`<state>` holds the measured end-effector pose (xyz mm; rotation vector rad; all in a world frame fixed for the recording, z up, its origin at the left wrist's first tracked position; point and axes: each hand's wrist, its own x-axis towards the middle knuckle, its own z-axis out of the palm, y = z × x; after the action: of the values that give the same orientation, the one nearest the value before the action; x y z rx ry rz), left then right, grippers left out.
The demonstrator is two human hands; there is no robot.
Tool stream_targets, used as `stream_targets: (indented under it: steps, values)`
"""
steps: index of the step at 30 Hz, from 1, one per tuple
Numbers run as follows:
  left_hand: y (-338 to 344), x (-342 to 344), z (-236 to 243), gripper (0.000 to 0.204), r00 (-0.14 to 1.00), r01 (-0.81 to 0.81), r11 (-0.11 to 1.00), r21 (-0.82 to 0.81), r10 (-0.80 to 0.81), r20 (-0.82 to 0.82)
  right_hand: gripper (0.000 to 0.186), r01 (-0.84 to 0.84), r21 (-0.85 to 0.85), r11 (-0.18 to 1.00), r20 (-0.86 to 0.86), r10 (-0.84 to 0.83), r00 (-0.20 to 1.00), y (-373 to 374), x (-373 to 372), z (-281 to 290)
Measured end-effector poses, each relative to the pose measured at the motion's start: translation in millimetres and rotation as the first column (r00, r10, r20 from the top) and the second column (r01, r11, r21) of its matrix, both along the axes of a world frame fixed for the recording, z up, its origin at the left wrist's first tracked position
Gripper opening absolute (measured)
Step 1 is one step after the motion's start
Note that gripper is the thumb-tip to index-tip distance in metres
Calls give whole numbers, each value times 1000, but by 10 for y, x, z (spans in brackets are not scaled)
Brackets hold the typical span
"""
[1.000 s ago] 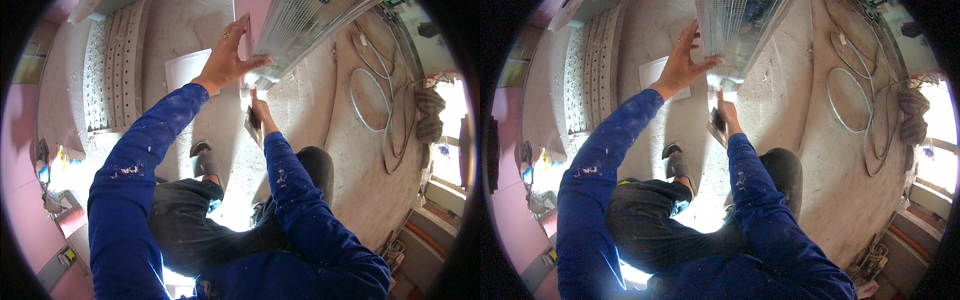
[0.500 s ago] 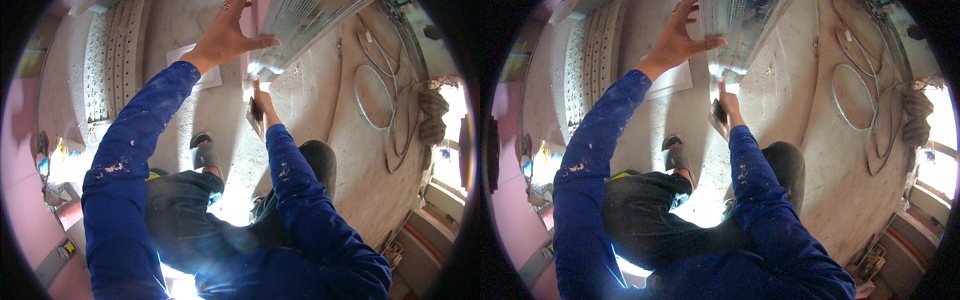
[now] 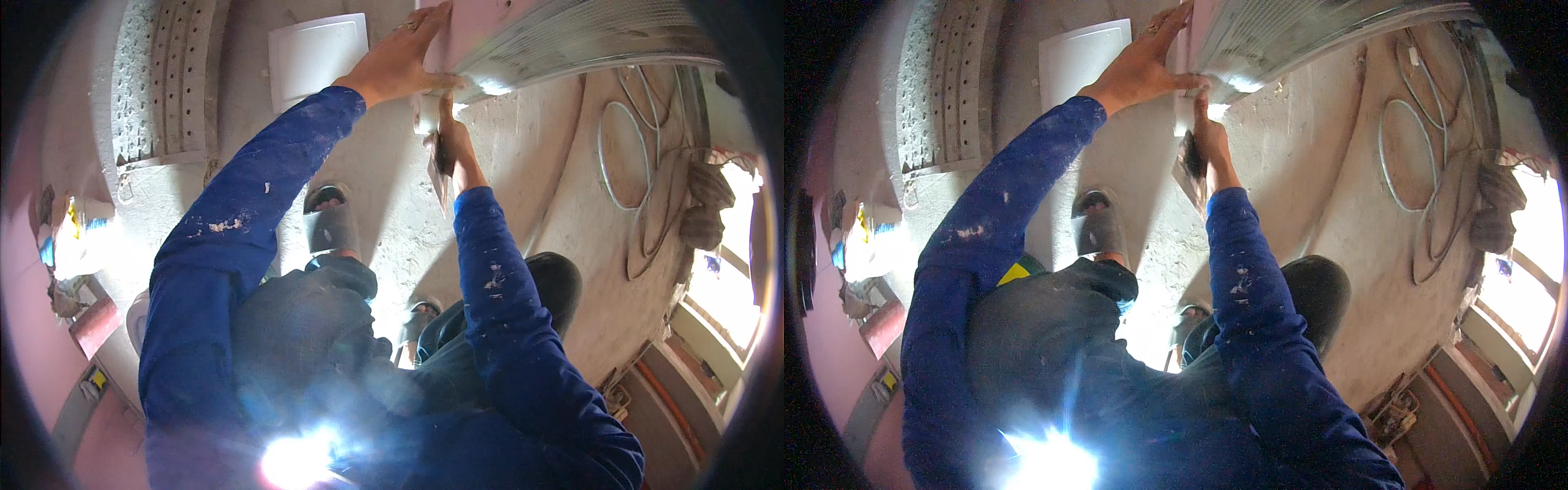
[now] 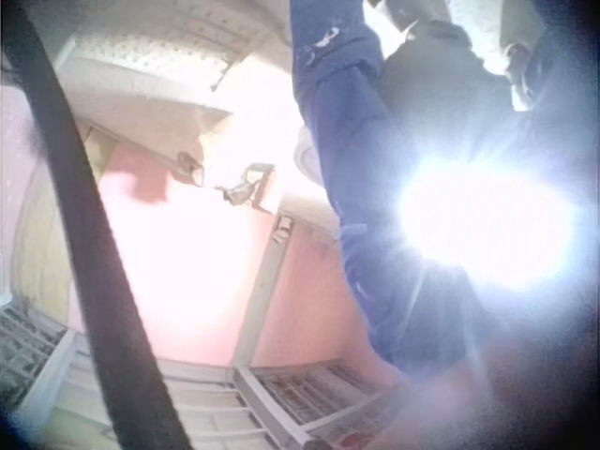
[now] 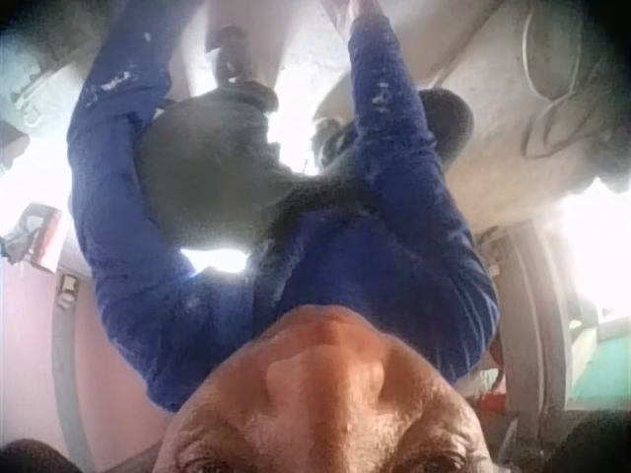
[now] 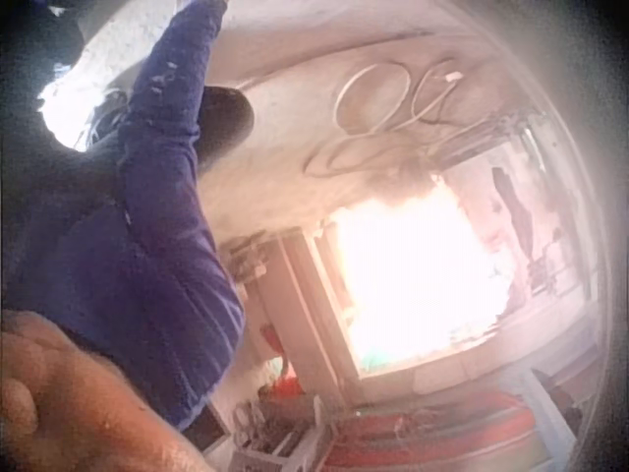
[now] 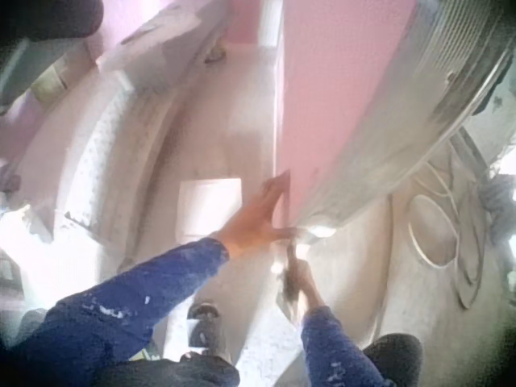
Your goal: The person applies plaster to a wall corner using a trowel and a hawk. They repeatedly scoop plaster from the hawk and smooth it onto the wall surface.
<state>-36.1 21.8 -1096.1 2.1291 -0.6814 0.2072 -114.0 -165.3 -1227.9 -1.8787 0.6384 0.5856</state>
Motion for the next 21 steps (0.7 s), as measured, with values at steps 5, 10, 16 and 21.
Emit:
stream_targets:
  steps: [5,10,16,21]
  values:
    - [138,-103,-673,115,965,-26,978,205,79,-251,101,89,34,995,13,-90,996,33,-17,31]
    - [363,-672,-1148,73,667,31,993,-110,-103,-738,101,101,-36,994,-81,-104,991,75,-7,166]
    - [-157,-1298,-1286,58,724,-192,922,-337,-99,-682,81,199,154,968,-68,-190,979,217,-158,562]
    - [-293,-1203,-1297,64,619,-286,874,-394,-145,-772,77,216,257,942,-91,-199,976,325,-144,754]
